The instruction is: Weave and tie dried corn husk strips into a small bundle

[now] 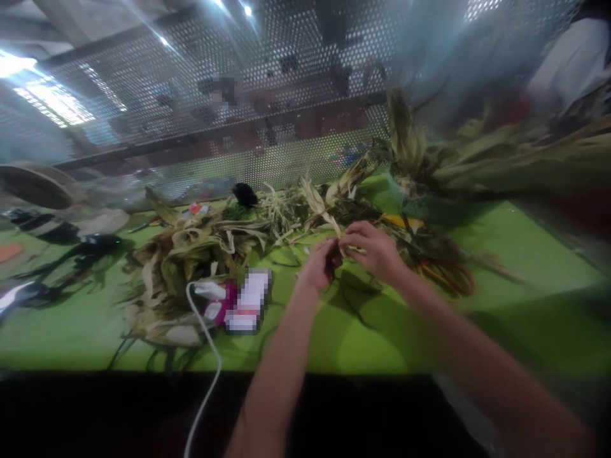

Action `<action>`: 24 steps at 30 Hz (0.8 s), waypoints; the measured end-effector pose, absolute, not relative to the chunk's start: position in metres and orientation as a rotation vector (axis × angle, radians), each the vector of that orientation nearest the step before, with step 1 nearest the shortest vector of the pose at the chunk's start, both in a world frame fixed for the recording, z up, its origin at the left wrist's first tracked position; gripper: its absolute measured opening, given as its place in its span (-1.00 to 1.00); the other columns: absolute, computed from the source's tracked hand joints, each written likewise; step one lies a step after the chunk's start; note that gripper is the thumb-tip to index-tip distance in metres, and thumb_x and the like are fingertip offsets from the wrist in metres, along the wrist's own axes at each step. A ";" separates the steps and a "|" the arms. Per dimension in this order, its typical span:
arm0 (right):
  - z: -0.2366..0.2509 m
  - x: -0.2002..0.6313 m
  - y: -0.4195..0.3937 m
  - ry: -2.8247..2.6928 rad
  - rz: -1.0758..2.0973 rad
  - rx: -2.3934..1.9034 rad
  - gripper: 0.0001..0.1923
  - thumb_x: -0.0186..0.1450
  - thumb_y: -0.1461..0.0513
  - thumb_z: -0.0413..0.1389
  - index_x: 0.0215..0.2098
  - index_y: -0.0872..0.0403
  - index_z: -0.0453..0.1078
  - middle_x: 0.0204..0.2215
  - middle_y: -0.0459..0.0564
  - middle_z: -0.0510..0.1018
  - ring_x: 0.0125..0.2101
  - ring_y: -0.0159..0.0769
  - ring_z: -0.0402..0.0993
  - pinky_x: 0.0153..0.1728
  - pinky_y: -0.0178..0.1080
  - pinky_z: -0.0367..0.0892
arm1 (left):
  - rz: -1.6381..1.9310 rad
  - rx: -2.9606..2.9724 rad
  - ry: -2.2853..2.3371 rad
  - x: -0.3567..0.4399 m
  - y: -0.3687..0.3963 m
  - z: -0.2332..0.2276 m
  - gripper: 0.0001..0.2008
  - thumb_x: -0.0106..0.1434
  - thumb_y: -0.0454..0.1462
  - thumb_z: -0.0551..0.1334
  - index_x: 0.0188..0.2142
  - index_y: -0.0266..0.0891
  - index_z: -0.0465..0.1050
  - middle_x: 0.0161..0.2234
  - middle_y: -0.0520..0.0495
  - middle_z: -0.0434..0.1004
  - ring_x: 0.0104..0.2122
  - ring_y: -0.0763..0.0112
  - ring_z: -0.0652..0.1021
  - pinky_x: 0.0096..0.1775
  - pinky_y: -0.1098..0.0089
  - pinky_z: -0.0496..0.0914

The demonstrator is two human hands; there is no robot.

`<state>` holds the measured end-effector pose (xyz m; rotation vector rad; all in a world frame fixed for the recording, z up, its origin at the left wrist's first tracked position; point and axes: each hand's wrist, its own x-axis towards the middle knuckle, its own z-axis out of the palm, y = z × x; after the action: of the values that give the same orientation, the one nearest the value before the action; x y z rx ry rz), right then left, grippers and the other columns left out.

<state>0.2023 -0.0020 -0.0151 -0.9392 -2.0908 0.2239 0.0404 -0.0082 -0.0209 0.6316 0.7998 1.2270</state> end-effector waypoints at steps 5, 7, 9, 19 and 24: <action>-0.017 0.202 -0.002 -2.112 0.128 -0.940 -0.79 0.30 0.23 0.14 -0.13 -0.12 0.53 -0.09 0.00 0.51 -0.13 -0.19 0.44 -0.17 -0.20 0.31 | 1.226 0.614 0.789 0.042 -0.007 -0.025 -0.69 -0.08 -0.27 0.46 -0.40 -0.30 0.40 -0.53 0.14 0.34 -0.62 0.73 0.26 -0.57 0.61 0.14; -0.016 0.200 -0.005 -2.085 0.158 -0.945 -0.82 0.31 0.21 0.12 -0.16 -0.09 0.53 -0.15 0.01 0.52 -0.15 -0.20 0.44 -0.18 -0.20 0.30 | 1.226 0.630 0.790 0.043 -0.006 -0.027 -0.69 -0.09 -0.26 0.47 -0.42 -0.31 0.40 -0.54 0.13 0.33 -0.62 0.72 0.26 -0.57 0.60 0.14; -0.014 0.198 -0.007 -2.020 0.244 -0.959 -0.84 0.32 0.20 0.11 -0.21 -0.05 0.53 -0.21 0.02 0.53 -0.21 -0.22 0.44 -0.20 -0.21 0.30 | 1.231 0.678 0.797 0.044 -0.006 -0.029 -0.69 -0.09 -0.24 0.47 -0.42 -0.32 0.41 -0.55 0.13 0.33 -0.61 0.70 0.27 -0.56 0.58 0.14; -0.016 0.194 -0.004 -1.611 0.602 -1.079 -0.89 0.22 0.18 0.16 -0.31 0.05 0.44 -0.37 -0.04 0.52 -0.38 -0.29 0.41 -0.37 -0.28 0.28 | 1.348 0.941 0.891 0.046 -0.004 -0.034 -0.69 0.02 -0.14 0.42 -0.30 -0.26 0.47 -0.54 0.12 0.37 -0.61 0.62 0.31 -0.55 0.51 0.17; -0.015 0.194 -0.005 -1.584 0.664 -1.120 -0.84 0.21 0.13 0.18 -0.40 0.06 0.43 -0.46 -0.08 0.49 -0.44 -0.31 0.37 -0.42 -0.29 0.23 | 1.372 0.899 0.904 0.049 -0.004 -0.032 -0.69 0.03 -0.16 0.41 -0.28 -0.25 0.44 -0.52 0.11 0.40 -0.61 0.59 0.37 -0.52 0.50 0.24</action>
<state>0.1937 -0.0054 -0.0154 -1.1203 -1.5844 0.6642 0.0487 -0.0043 -0.0320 0.8993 0.9043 1.3722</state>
